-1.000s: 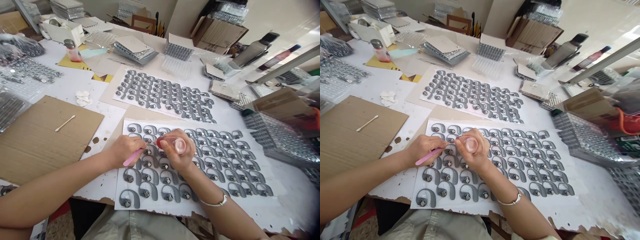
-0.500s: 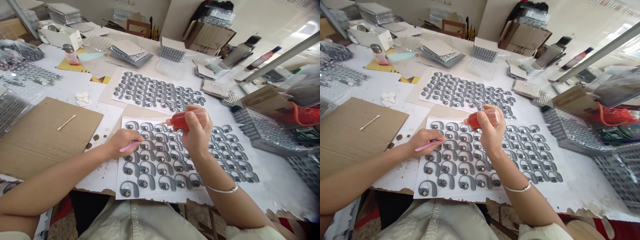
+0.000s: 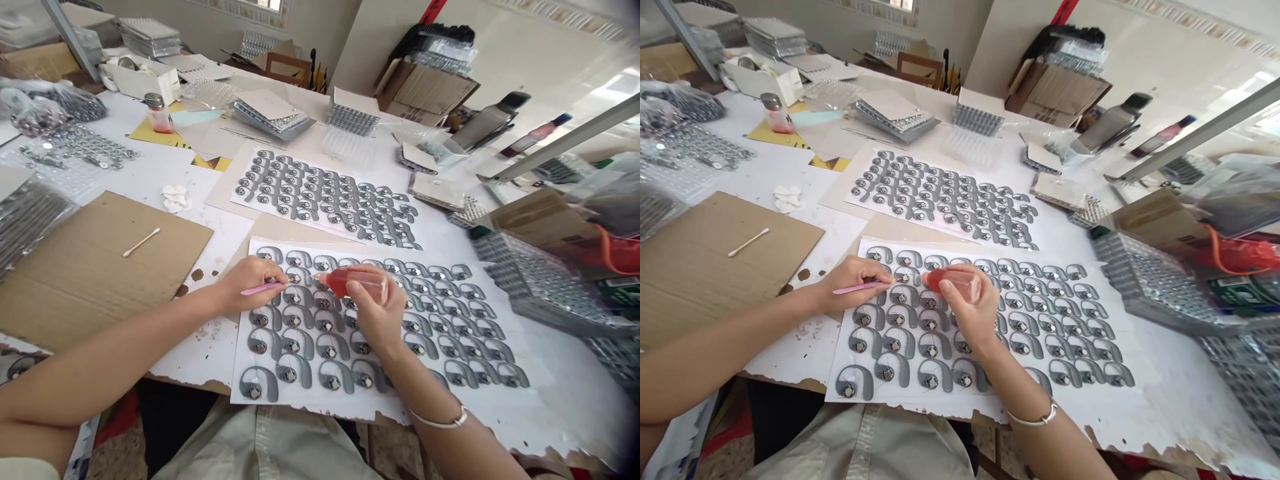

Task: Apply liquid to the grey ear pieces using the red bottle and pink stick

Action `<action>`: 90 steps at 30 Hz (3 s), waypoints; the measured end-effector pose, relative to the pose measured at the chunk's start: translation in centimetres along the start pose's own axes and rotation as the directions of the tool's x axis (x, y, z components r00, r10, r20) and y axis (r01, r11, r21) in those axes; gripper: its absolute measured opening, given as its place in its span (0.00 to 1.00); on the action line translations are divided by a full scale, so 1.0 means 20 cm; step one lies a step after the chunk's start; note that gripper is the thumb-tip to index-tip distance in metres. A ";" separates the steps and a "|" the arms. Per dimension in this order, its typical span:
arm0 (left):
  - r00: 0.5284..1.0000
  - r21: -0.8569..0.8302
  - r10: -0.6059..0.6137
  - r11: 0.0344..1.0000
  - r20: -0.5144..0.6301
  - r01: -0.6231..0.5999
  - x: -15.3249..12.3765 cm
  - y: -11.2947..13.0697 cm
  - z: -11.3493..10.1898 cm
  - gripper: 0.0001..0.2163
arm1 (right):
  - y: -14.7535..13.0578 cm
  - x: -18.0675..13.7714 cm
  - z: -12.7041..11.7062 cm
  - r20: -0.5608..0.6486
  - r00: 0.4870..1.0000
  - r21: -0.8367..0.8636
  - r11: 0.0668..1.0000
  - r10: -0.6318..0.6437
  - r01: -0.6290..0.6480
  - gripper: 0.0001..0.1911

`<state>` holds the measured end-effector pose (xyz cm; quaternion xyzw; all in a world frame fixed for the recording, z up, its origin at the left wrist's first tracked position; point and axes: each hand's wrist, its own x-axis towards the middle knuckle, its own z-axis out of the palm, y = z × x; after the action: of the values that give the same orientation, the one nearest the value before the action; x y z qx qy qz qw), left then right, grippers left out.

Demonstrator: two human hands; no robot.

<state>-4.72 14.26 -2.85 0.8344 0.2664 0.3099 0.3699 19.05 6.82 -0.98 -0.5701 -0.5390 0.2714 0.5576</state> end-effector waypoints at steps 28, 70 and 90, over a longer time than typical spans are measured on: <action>0.997 -0.081 -0.072 0.994 0.004 0.072 0.01 -0.01 -0.01 0.05 | -0.02 -0.02 0.04 0.064 0.990 -0.247 0.959 -0.127 0.139 0.11; 0.978 -0.163 -0.207 0.964 0.028 0.209 0.01 -0.02 -0.01 0.06 | -0.05 -0.02 0.06 0.109 0.977 -0.213 0.956 -0.182 0.202 0.08; 0.979 -0.159 -0.203 0.966 0.025 0.204 0.01 -0.02 -0.01 0.06 | -0.01 -0.04 0.06 0.167 0.947 -0.239 0.920 -0.275 0.310 0.10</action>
<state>-4.82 14.72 -3.05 0.7714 0.3230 0.2872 0.4670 17.66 6.39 -1.30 -0.5328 -0.6844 0.1479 0.4753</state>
